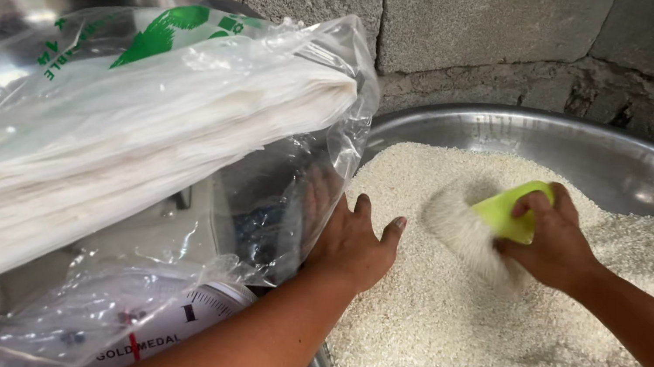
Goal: The person scoops white rice from a large metal basin into a plastic bag placed on a mechanical scale, adjusts the amount to reach a target weight, ties the bag, and sets it aside. The process is repeated for multiple bags.
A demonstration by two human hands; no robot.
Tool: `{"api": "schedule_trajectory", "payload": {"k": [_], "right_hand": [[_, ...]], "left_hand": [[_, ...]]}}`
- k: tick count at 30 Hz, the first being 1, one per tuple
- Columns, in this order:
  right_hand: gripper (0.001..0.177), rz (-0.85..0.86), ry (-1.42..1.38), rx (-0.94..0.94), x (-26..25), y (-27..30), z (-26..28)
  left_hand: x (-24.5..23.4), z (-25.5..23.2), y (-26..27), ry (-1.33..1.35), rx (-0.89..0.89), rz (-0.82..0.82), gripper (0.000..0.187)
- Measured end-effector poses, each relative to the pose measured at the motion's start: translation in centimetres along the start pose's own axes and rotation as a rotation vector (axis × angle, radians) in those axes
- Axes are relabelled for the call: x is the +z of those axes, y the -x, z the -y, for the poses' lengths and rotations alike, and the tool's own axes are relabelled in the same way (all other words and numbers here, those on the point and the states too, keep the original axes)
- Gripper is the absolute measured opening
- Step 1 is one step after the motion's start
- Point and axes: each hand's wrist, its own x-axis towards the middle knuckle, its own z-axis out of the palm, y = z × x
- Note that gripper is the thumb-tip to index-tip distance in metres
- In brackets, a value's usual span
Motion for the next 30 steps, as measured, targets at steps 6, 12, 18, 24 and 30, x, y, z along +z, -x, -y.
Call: {"api": "schedule_trajectory", "payload": {"k": [6, 12, 18, 24, 30], "right_hand": [[0.062, 0.075, 0.047, -0.126, -4.6, 4.8, 5.3], [0.084, -0.349, 0.291, 0.198, -3.6, -2.2, -6.9], [0.116, -0.445, 0.673, 0.359, 1.1, -9.1, -18.5], [0.097, -0.262, 0.337, 0.418, 4.3, -11.5, -14.3], [0.089, -0.015, -0.092, 0.241, 4.5, -9.7, -3.4]], "left_hand": [[0.8, 0.2, -0.2, 0.058, 0.003, -0.051, 0.080], [3.7, 0.6, -1.5, 0.181, 0.019, -0.100, 0.084], [5.6, 0.6, -2.4, 0.268, 0.006, -0.179, 0.087], [4.4, 0.6, -1.1, 0.333, -0.030, -0.062, 0.081], [2.6, 0.3, -0.1, 0.314, -0.027, -0.056, 0.082]]}}
